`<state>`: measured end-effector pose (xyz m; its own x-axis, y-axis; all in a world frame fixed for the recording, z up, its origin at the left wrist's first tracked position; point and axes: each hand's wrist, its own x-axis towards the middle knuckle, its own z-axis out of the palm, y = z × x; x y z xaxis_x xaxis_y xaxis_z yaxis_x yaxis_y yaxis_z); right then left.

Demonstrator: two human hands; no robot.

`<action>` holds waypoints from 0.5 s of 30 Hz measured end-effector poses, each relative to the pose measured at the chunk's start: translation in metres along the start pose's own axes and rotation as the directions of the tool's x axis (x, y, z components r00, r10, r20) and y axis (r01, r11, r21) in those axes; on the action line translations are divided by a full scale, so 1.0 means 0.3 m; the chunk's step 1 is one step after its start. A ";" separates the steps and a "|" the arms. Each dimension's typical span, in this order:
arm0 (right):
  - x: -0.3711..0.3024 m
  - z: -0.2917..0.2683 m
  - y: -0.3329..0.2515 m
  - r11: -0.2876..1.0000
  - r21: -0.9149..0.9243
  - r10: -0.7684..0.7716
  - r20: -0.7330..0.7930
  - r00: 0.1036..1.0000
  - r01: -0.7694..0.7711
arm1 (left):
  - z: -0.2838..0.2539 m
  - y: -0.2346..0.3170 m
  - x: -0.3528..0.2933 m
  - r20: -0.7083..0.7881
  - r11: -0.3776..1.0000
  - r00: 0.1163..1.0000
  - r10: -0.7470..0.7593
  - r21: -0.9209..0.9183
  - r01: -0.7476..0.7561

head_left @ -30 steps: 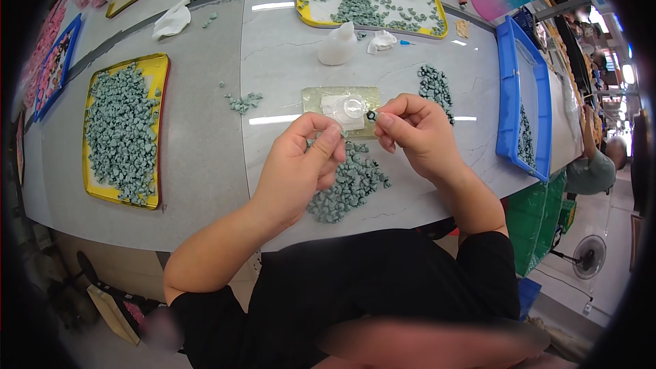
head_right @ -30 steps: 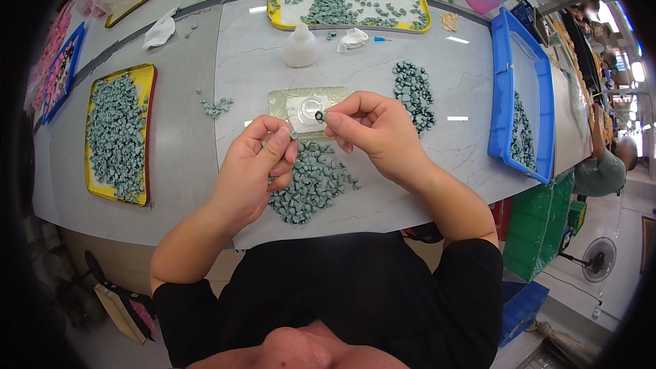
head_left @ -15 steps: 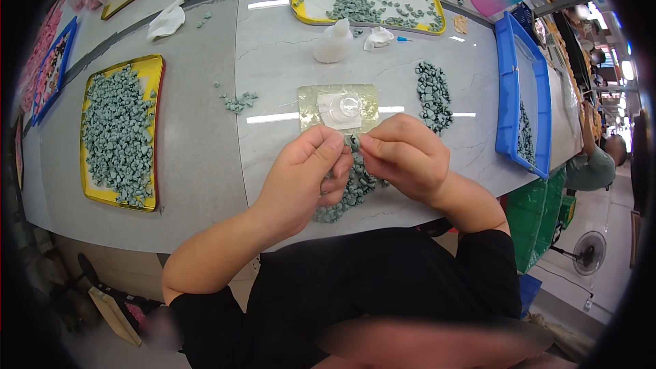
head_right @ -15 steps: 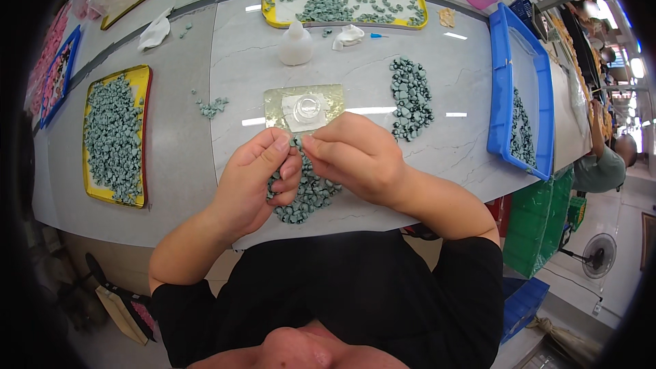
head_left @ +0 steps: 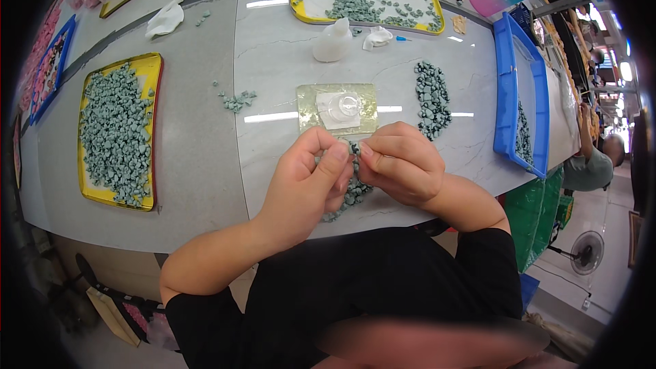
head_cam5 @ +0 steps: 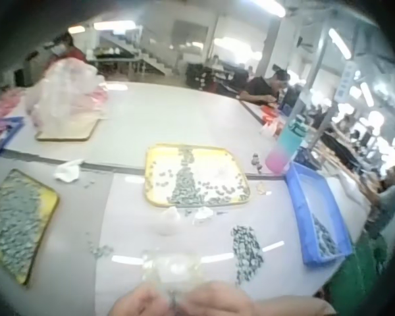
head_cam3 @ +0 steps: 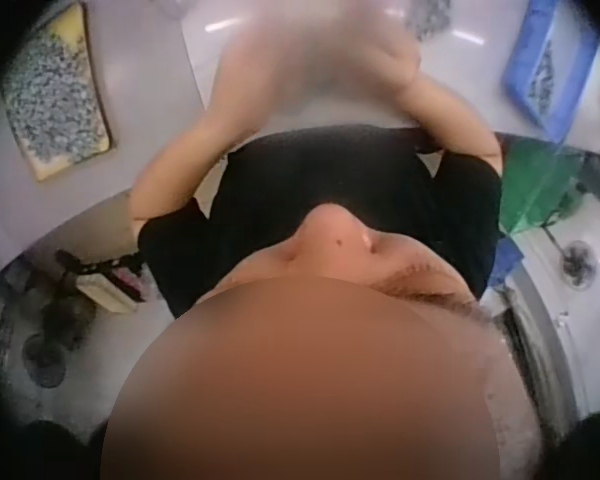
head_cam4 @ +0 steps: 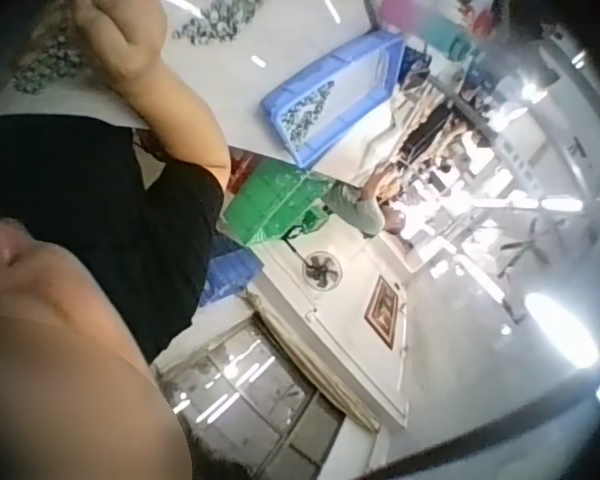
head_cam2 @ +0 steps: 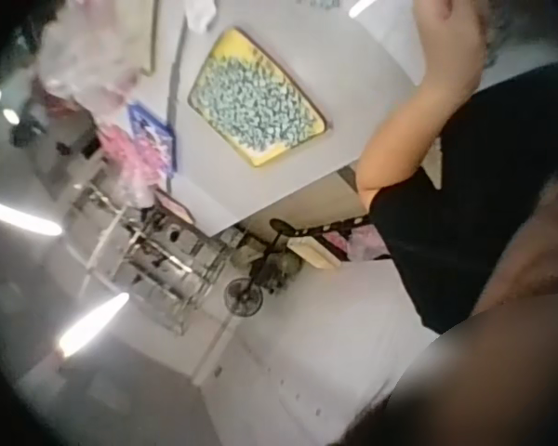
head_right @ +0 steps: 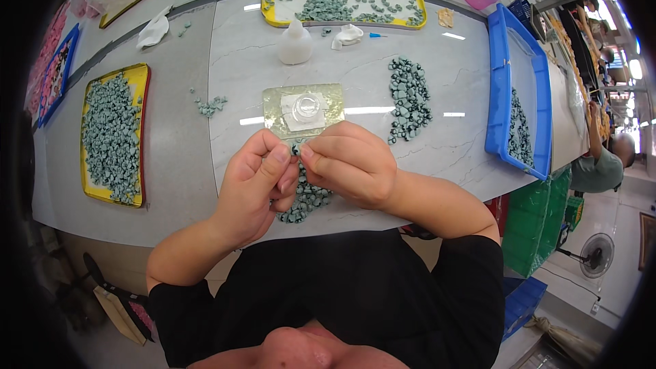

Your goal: Packaging small green plastic components into a small plastic bag.

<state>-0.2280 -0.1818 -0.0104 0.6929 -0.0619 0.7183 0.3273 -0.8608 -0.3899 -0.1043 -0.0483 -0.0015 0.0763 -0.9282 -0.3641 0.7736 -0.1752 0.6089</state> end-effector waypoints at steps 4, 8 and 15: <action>-0.010 0.016 -0.001 0.977 0.150 0.161 -0.040 0.986 -0.154 | -0.005 0.011 -0.004 0.040 0.997 0.999 -0.026 -0.074 0.029; 0.011 0.001 0.002 0.977 0.145 0.160 -0.011 0.987 -0.157 | -0.015 0.018 -0.001 0.080 0.991 0.995 -0.057 -0.113 0.066; 0.008 -0.032 -0.005 0.997 -0.050 -0.063 0.046 0.997 0.065 | 0.013 -0.005 -0.012 0.059 1.000 0.998 0.026 -0.008 -0.026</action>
<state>-0.2329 -0.1856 -0.0025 0.6997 0.0154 0.7143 0.3391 -0.8871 -0.3130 -0.1082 -0.0460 0.0016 0.0595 -0.9501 -0.3061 0.7766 -0.1486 0.6122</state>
